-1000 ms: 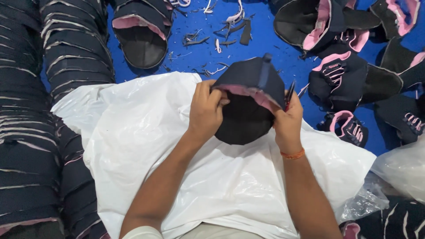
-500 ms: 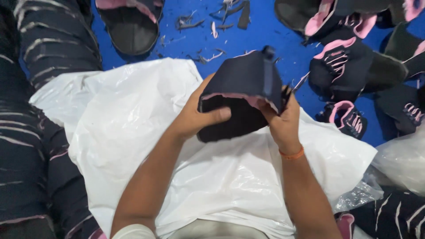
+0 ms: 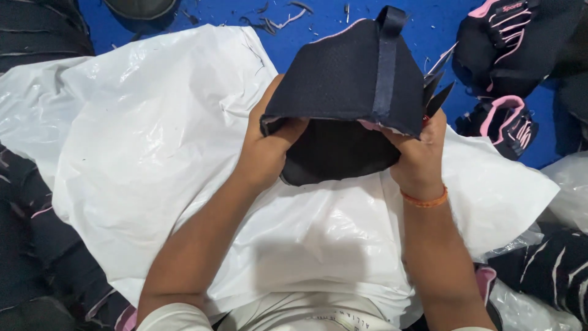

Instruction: The person sits on a blue floor and uses scissors to trim excess threads and fabric from the edges of black shoes with pink accents. They handle the shoes one by one, cutting loose material and placing the finished items aside.

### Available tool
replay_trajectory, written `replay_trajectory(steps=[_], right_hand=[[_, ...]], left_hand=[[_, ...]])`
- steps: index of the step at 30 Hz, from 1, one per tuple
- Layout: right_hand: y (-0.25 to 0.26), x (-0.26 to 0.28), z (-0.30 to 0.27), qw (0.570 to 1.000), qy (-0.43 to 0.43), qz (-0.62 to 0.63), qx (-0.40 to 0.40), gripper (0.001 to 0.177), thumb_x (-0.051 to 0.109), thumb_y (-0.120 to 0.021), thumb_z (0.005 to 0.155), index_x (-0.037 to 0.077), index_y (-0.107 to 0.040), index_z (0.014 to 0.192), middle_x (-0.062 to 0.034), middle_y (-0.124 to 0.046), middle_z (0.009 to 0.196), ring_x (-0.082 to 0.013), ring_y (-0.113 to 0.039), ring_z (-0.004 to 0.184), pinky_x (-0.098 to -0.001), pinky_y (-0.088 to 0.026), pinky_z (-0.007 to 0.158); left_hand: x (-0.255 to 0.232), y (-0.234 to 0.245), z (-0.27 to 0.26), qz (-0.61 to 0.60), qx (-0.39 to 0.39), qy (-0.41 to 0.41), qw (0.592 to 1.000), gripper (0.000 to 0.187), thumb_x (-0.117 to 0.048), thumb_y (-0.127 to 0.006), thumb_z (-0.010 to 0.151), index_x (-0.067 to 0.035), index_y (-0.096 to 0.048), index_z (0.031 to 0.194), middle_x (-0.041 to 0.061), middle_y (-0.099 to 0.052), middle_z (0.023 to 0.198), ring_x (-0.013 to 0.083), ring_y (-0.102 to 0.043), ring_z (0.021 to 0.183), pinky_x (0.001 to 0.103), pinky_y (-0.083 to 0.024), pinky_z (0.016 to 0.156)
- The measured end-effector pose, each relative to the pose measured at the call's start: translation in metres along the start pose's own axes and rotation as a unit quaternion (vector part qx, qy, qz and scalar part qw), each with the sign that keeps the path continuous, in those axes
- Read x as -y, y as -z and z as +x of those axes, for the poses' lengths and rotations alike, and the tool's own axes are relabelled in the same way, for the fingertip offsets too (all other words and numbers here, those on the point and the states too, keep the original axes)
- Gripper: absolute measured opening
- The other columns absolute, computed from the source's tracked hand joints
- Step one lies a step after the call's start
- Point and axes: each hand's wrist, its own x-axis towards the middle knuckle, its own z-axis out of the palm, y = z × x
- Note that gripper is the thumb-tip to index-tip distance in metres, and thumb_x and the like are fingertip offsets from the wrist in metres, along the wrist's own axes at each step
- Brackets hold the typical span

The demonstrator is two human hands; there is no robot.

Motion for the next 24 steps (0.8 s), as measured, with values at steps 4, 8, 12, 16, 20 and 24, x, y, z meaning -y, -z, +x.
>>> replay_trajectory(steps=[4, 8, 12, 16, 20, 24], right_hand=[[0.007, -0.006, -0.001, 1.000, 0.015, -0.005, 0.008, 0.032, -0.015, -0.064, 0.094, -0.003, -0.066, 0.124, -0.0103, -0.074, 0.116, -0.0187, -0.073, 0.104, -0.0309, -0.059, 0.093], [0.017, -0.012, -0.004, 0.999, 0.027, -0.022, -0.011, 0.035, -0.011, -0.068, 0.091, 0.000, -0.065, 0.124, -0.0061, -0.073, 0.118, -0.0136, -0.071, 0.104, -0.0262, -0.055, 0.094], [0.022, -0.019, -0.004, 0.999, 0.038, -0.012, 0.001, 0.032, -0.009, -0.071, 0.094, 0.001, -0.065, 0.124, -0.0054, -0.073, 0.115, -0.0130, -0.071, 0.103, -0.0261, -0.055, 0.093], [0.023, -0.022, -0.003, 0.999, 0.042, 0.023, 0.014, 0.036, -0.007, -0.072, 0.095, 0.002, -0.064, 0.128, -0.0049, -0.072, 0.118, -0.0128, -0.070, 0.105, -0.0264, -0.055, 0.094], [0.022, -0.022, -0.001, 0.999, 0.040, 0.032, 0.015, 0.039, -0.007, -0.071, 0.094, 0.002, -0.063, 0.131, -0.0041, -0.071, 0.121, -0.0123, -0.069, 0.108, -0.0260, -0.054, 0.096], [0.018, -0.019, 0.001, 0.999, 0.046, 0.018, 0.018, 0.040, -0.007, -0.070, 0.094, 0.003, -0.063, 0.132, -0.0034, -0.071, 0.121, -0.0126, -0.068, 0.111, -0.0270, -0.054, 0.099]], left_hand=[[-0.004, 0.000, -0.003, 0.057, 0.026, -0.031, 0.998, 0.041, 0.009, -0.057, 0.103, -0.001, -0.055, 0.143, 0.005, -0.063, 0.125, 0.0147, -0.057, 0.120, 0.031, -0.042, 0.117], [-0.011, -0.005, -0.003, 0.092, 0.019, -0.041, 0.995, 0.046, 0.013, -0.058, 0.101, -0.001, -0.054, 0.145, 0.005, -0.063, 0.132, 0.0160, -0.057, 0.126, 0.031, -0.042, 0.117], [-0.009, -0.005, -0.004, 0.090, 0.012, -0.035, 0.995, 0.056, 0.017, -0.055, 0.094, -0.002, -0.052, 0.147, 0.005, -0.063, 0.132, 0.0159, -0.057, 0.125, 0.031, -0.041, 0.115], [-0.006, -0.004, -0.005, 0.095, 0.017, -0.044, 0.994, 0.058, 0.017, -0.054, 0.093, -0.002, -0.053, 0.148, 0.006, -0.064, 0.132, 0.0169, -0.059, 0.126, 0.033, -0.043, 0.116], [-0.010, -0.006, -0.005, 0.108, 0.021, -0.060, 0.992, 0.054, 0.016, -0.058, 0.095, -0.002, -0.053, 0.146, 0.006, -0.064, 0.133, 0.0184, -0.059, 0.130, 0.034, -0.042, 0.119], [-0.010, -0.006, -0.005, 0.098, 0.023, -0.067, 0.993, 0.050, 0.014, -0.059, 0.099, -0.002, -0.054, 0.146, 0.006, -0.065, 0.134, 0.0183, -0.060, 0.129, 0.034, -0.044, 0.117]])
